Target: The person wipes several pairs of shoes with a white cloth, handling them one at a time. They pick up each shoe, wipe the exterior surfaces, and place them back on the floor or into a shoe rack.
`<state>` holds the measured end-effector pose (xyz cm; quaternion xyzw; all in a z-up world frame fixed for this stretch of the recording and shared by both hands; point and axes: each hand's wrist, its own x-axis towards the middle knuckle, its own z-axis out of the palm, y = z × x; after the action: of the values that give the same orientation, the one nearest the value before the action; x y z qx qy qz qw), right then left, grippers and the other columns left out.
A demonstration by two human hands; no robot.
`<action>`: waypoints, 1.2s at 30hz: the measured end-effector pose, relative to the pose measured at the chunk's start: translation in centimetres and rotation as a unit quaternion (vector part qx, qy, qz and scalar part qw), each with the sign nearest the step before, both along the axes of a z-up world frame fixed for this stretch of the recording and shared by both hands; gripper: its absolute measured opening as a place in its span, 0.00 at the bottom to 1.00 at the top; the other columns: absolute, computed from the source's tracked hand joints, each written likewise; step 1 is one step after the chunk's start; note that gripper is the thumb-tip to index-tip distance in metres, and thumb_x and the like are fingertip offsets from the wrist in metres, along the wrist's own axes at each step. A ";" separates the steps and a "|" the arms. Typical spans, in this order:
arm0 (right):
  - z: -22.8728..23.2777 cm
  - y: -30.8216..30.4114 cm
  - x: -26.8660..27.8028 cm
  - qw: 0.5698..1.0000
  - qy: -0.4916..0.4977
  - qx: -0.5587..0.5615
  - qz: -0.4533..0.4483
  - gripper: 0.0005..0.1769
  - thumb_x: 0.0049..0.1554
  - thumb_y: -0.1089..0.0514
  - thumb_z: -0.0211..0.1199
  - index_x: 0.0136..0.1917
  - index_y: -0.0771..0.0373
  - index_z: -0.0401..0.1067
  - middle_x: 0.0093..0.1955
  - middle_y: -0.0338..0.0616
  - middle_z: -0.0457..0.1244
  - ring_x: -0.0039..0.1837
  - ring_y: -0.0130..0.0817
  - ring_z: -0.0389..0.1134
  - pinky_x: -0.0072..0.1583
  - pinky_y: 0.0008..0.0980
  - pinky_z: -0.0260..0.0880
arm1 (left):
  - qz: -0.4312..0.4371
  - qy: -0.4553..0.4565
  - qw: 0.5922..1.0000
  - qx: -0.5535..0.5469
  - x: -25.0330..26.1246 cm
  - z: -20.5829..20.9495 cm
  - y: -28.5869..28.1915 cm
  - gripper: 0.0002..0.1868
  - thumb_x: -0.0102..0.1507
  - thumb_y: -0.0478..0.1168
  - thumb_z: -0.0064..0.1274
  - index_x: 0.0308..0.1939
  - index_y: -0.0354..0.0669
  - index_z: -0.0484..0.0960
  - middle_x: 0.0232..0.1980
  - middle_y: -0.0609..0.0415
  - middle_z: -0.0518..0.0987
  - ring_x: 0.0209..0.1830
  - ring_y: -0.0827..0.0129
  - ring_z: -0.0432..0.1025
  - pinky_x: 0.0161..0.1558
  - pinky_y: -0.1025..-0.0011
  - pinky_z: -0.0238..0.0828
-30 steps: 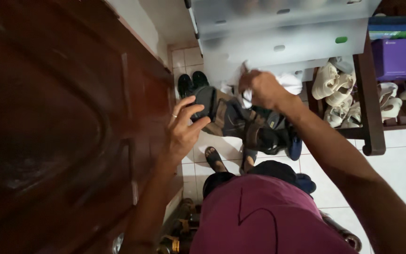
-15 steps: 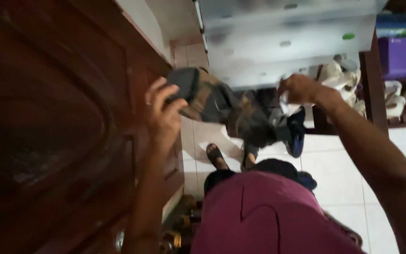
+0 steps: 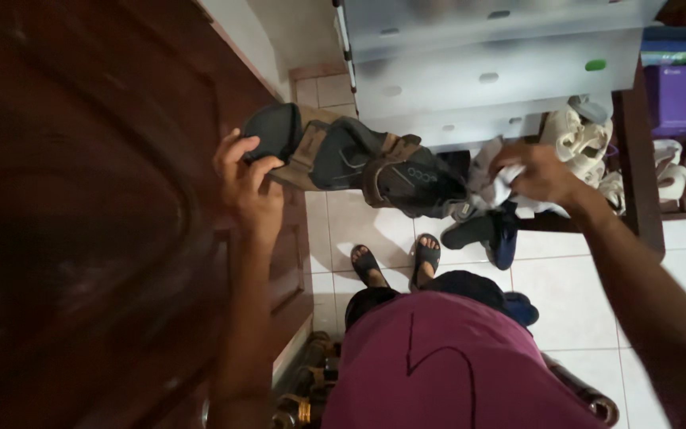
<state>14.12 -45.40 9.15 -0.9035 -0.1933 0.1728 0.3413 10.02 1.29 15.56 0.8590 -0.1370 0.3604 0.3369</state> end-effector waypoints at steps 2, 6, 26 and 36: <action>0.6 0.4 -0.7 0.985 -0.018 0.140 -0.100 0.10 0.58 0.70 0.60 0.45 0.58 0.78 0.51 0.46 0.73 0.53 0.38 0.77 0.54 0.40 0.76 | 0.015 0.004 1.000 0.010 0.4 -0.2 -0.7 0.19 0.50 0.17 0.58 0.37 0.43 0.83 0.60 0.53 0.73 0.73 0.49 0.64 0.70 0.55 0.71; 1.5 4.6 -1.6 0.958 -0.133 0.239 0.087 0.20 0.42 0.65 0.63 0.50 0.59 0.78 0.54 0.49 0.71 0.57 0.41 0.73 0.60 0.42 0.75 | -0.039 0.034 0.999 0.000 1.2 -1.1 -2.1 0.19 0.51 0.15 0.57 0.39 0.41 0.85 0.61 0.52 0.74 0.73 0.48 0.64 0.59 0.62 0.76; -15.5 0.9 -10.9 0.922 0.378 0.044 -0.068 0.61 0.48 0.21 0.58 0.80 0.60 0.51 0.80 0.58 0.48 0.81 0.54 0.48 0.75 0.60 0.49 | -0.265 0.104 0.958 -0.036 5.3 -5.3 -5.1 0.22 0.46 0.14 0.52 0.36 0.42 0.81 0.61 0.55 0.75 0.73 0.54 0.65 0.67 0.59 0.71; -21.0 2.0 -18.9 0.878 0.310 0.318 -0.180 0.41 0.53 0.36 0.66 0.71 0.61 0.68 0.71 0.57 0.62 0.73 0.49 0.65 0.73 0.51 0.64 | -0.345 0.114 0.931 0.026 10.6 -9.7 -9.6 0.24 0.51 0.14 0.52 0.46 0.39 0.78 0.64 0.51 0.75 0.74 0.52 0.66 0.69 0.59 0.70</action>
<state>-4.82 -43.35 -11.81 -0.6655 0.0434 0.3087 0.6782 20.58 -8.31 5.88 0.8026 -0.3947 0.1184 0.4314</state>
